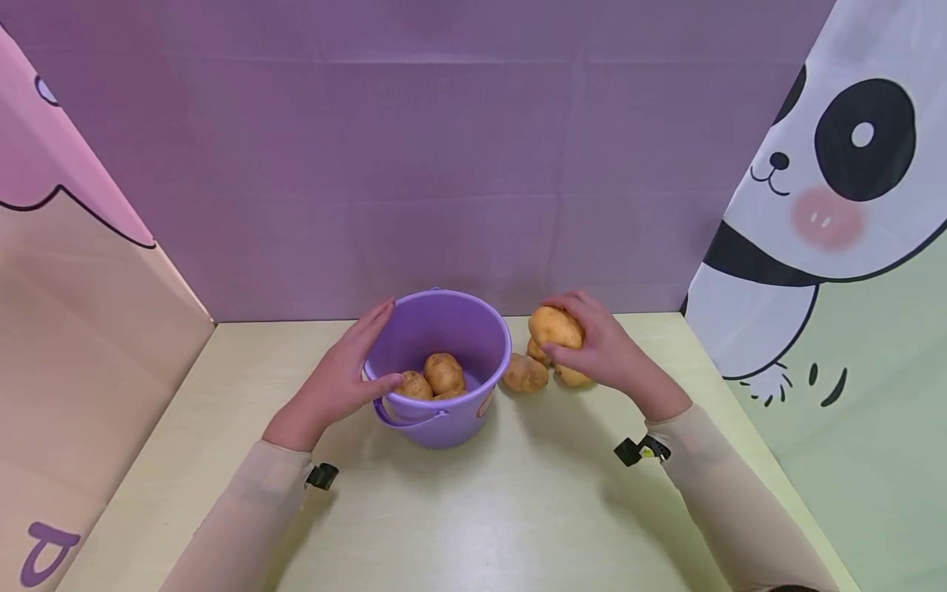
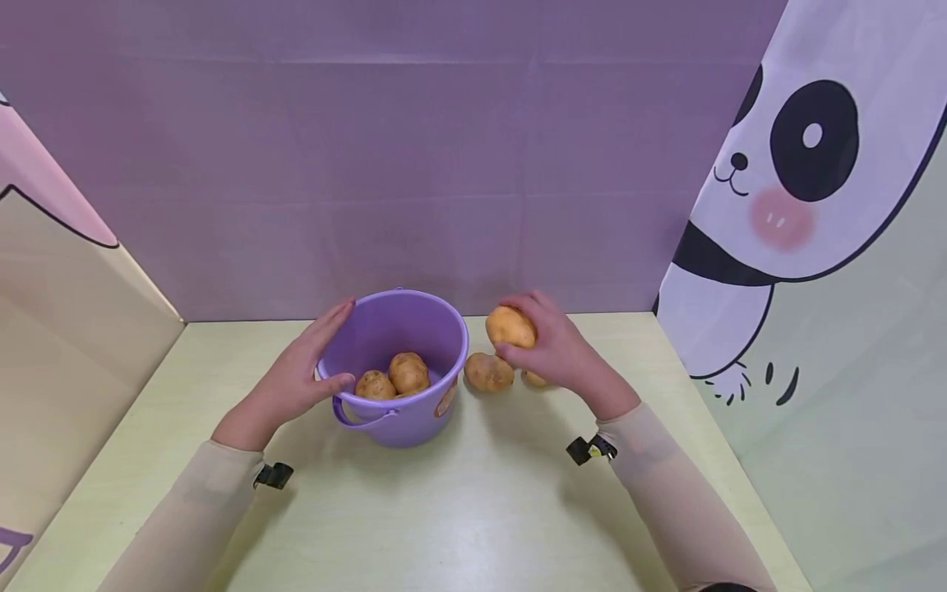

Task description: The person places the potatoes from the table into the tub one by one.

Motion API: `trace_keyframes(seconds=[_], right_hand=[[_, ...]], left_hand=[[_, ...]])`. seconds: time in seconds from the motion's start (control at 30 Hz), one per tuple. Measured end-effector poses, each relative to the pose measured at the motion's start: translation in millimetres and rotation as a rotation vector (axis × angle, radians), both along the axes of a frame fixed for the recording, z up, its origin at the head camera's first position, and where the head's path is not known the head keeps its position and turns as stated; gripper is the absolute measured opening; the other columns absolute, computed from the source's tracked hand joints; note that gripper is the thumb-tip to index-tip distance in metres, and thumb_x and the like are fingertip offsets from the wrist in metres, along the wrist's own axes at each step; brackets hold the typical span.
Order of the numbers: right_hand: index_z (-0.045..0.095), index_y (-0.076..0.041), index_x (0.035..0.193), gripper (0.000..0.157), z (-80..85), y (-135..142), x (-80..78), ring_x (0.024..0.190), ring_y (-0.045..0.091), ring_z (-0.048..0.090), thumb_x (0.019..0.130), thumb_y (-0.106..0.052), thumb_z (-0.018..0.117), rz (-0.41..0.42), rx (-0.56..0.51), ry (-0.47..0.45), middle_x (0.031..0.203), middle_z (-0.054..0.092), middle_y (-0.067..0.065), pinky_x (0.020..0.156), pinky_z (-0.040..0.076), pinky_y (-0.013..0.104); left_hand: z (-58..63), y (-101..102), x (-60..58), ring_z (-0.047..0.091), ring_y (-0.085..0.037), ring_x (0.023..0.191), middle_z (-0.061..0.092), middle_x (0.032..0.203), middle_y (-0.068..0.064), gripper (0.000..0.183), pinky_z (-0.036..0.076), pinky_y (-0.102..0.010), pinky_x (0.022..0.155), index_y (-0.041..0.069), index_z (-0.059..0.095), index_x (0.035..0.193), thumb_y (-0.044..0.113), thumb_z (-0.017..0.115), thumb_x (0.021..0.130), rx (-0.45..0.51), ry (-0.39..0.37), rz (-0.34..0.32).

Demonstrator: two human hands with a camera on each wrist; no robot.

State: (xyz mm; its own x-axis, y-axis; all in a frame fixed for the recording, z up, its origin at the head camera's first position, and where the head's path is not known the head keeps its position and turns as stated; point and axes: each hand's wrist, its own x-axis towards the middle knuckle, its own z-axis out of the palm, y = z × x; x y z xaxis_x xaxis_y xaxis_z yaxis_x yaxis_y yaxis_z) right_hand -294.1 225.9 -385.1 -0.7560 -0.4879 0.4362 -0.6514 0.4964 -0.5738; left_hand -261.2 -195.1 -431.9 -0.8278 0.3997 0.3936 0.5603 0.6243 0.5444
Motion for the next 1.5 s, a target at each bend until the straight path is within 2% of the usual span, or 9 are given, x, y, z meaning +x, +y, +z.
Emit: trace_keyframes(seconds=[0.43, 0.63, 0.87, 1.17, 1.5], right_hand=[[0.067, -0.010, 0.146, 0.058, 17.1, -15.3, -2.9, 0.104, 0.025, 0.060, 0.093, -0.022, 0.088, 0.037, 0.017, -0.005, 0.132, 0.063, 0.008, 0.081, 0.057, 0.043], [0.066, -0.008, 0.146, 0.058, 23.7, -25.4, -5.1, 0.102, 0.025, 0.061, 0.093, -0.020, 0.088, 0.062, 0.013, 0.012, 0.131, 0.063, 0.008, 0.080, 0.057, 0.043], [0.066, -0.007, 0.145, 0.058, 29.1, -38.3, -8.8, 0.106, 0.024, 0.061, 0.094, -0.019, 0.089, 0.110, 0.005, 0.047, 0.133, 0.063, 0.009, 0.082, 0.058, 0.042], [0.066, -0.007, 0.146, 0.060, 36.2, -58.0, -11.2, 0.108, 0.024, 0.062, 0.093, -0.023, 0.089, 0.144, 0.007, 0.052, 0.136, 0.063, 0.009, 0.085, 0.058, 0.042], [0.066, -0.004, 0.146, 0.060, 32.8, -76.8, -14.0, 0.113, 0.026, 0.062, 0.092, -0.018, 0.089, 0.180, -0.011, 0.034, 0.139, 0.062, 0.012, 0.091, 0.057, 0.042]], left_hand=[[-2.9, -0.8, -1.8, 0.022, -0.041, 0.167, 0.024, 0.182, -0.017, 0.105, 0.027, -0.073, 0.127, 0.005, 0.026, 0.176, 0.044, 0.079, 0.093, 0.004, 0.015, -0.014], [-1.6, -0.9, -0.7, 0.022, -0.041, 0.167, 0.022, 0.183, -0.014, 0.106, 0.027, -0.073, 0.128, 0.006, 0.026, 0.176, 0.050, 0.077, 0.095, 0.007, 0.008, -0.012], [-2.4, -1.4, -0.9, 0.022, -0.041, 0.167, 0.024, 0.182, -0.016, 0.108, 0.028, -0.073, 0.127, 0.007, 0.026, 0.176, 0.063, 0.073, 0.096, 0.004, 0.014, -0.012], [-2.9, -2.2, -2.0, 0.022, -0.040, 0.168, 0.022, 0.183, -0.013, 0.105, 0.027, -0.073, 0.128, 0.009, 0.026, 0.177, 0.050, 0.078, 0.095, 0.006, 0.008, -0.011], [-3.7, -2.3, -2.5, 0.023, -0.040, 0.167, 0.023, 0.183, -0.013, 0.105, 0.028, -0.072, 0.128, 0.007, 0.027, 0.176, 0.045, 0.080, 0.094, 0.008, 0.009, -0.010]])
